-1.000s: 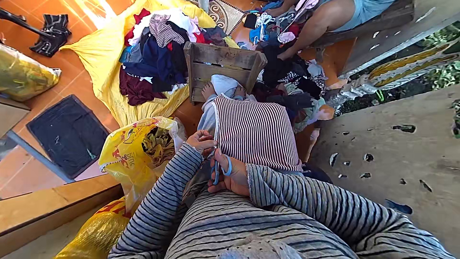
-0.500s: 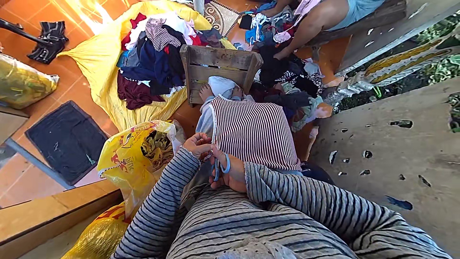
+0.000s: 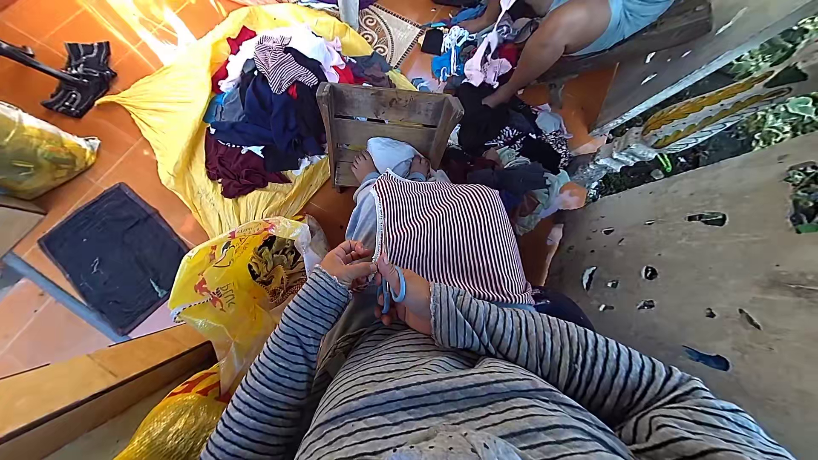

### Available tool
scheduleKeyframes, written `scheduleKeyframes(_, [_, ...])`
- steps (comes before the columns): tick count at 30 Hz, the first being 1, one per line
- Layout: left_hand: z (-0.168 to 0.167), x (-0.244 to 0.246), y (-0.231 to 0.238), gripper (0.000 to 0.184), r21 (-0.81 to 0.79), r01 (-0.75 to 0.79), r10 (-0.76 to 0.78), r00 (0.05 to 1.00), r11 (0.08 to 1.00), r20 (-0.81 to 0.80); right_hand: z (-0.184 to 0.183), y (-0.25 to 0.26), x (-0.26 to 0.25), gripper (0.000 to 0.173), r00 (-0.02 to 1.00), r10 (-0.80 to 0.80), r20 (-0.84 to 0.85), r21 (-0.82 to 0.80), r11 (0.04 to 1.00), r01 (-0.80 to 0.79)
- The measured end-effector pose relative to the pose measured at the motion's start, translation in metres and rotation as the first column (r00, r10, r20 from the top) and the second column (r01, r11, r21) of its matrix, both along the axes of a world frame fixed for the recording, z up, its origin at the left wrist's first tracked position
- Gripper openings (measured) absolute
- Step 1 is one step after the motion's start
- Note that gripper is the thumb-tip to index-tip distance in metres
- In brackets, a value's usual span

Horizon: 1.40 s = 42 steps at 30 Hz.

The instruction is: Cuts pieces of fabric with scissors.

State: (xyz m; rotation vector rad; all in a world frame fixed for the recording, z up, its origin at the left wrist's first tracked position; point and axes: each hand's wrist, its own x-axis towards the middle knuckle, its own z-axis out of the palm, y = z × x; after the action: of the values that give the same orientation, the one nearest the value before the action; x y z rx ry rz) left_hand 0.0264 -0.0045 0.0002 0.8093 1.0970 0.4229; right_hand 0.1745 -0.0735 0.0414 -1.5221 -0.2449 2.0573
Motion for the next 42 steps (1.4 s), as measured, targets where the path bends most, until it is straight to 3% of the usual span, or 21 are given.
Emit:
scheduleKeyframes(18, [-0.009, -0.008, -0.001, 0.031, 0.045, -0.010, 0.010, 1.000, 0.999, 0.011, -0.011, 0.014, 0.013, 0.035, 0.999, 0.002, 0.038, 0.064, 0.998, -0.004])
scheduleKeyframes(24, [-0.008, -0.010, -0.001, 0.031, 0.044, -0.006, 0.006, 1.000, 0.999, 0.008, -0.018, 0.029, 0.025, 0.042, 0.999, 0.041, 0.015, 0.071, 0.997, -0.042])
scheduleKeyframes(30, [-0.007, -0.010, -0.001, 0.030, 0.061, 0.014, -0.012, 0.999, 0.998, -0.031, -0.022, 0.028, 0.022, 0.036, 0.998, -0.033, 0.044, 0.074, 0.997, 0.030])
scheduleKeyframes(42, [-0.008, -0.014, -0.002, 0.030, 0.069, 0.005, -0.003, 1.000, 0.998, -0.028, -0.021, 0.048, 0.041, 0.041, 0.989, 0.089, 0.114, 0.056, 0.994, -0.096])
